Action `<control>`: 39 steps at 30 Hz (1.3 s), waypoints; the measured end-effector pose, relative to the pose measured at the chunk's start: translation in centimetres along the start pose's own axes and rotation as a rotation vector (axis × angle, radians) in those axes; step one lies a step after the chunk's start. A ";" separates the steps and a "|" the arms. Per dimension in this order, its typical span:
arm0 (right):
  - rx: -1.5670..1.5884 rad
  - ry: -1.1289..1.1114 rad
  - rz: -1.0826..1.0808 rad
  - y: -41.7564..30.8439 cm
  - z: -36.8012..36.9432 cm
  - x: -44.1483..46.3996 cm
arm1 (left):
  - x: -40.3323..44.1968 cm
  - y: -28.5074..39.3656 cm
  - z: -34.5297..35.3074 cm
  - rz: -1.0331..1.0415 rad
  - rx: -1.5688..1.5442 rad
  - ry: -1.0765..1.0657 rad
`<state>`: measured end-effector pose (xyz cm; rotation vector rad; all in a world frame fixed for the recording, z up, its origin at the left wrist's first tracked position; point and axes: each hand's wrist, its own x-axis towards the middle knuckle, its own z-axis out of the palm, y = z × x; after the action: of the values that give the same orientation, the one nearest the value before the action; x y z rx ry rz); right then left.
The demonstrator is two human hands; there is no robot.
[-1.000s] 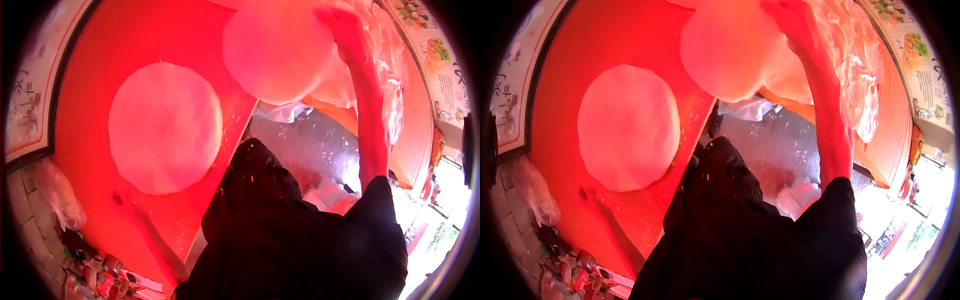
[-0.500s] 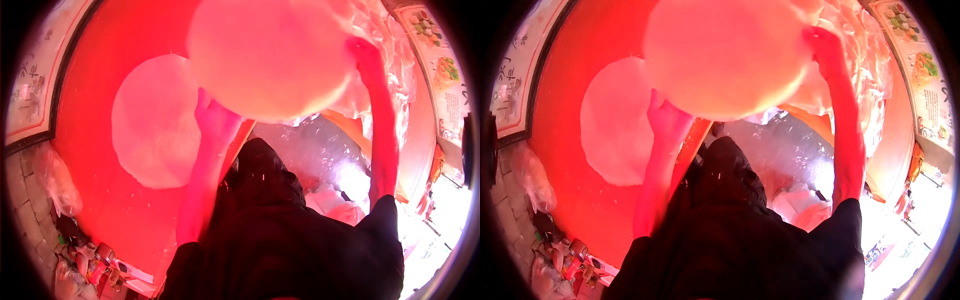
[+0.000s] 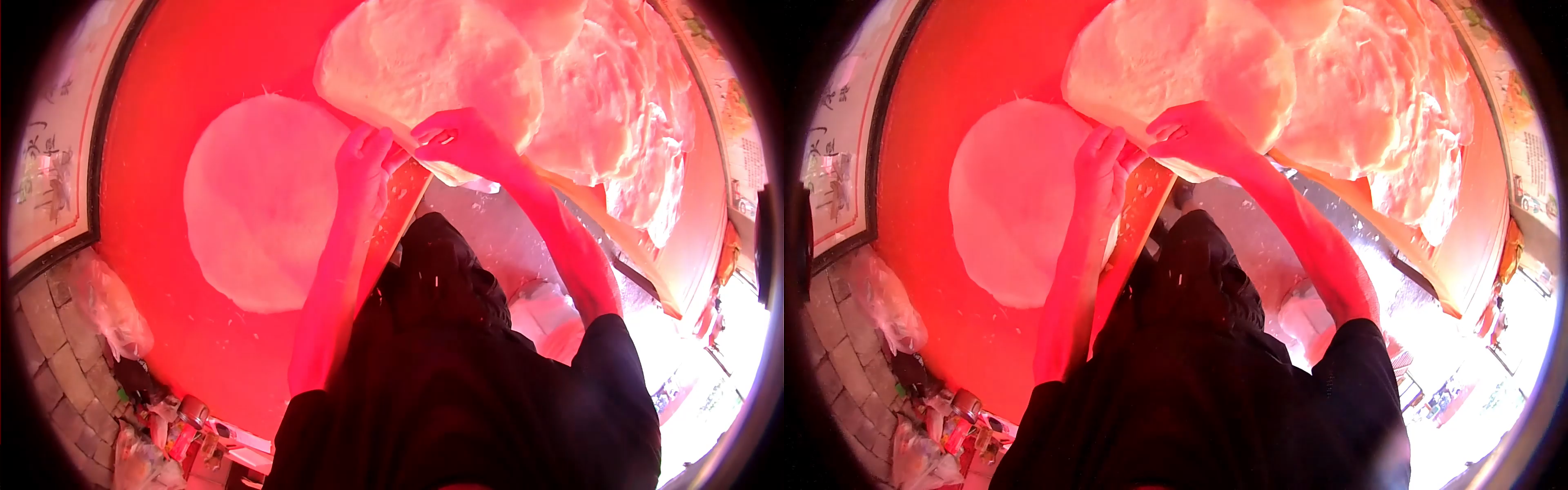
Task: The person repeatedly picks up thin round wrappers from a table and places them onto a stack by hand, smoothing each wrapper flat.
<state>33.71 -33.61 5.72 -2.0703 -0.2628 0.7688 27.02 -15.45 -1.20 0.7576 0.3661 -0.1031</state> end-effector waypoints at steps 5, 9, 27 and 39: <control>-0.014 0.139 -0.159 0.7 0.6 0.1 | 0.1 0.1 0.0 0.003 0.041 -0.020; -0.078 0.310 -0.272 1.9 1.8 0.7 | 0.2 0.9 1.0 -0.011 0.050 -0.024; -0.430 0.295 -0.253 1.1 2.7 2.8 | 2.1 -0.1 -0.9 -0.118 0.158 0.186; -0.721 0.589 -0.383 5.2 -28.1 4.1 | -3.2 4.7 -3.2 -0.014 0.049 0.135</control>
<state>53.60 -53.77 11.51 -2.6811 -0.6425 -0.2305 24.12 -9.99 0.87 0.8124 0.4982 -0.0741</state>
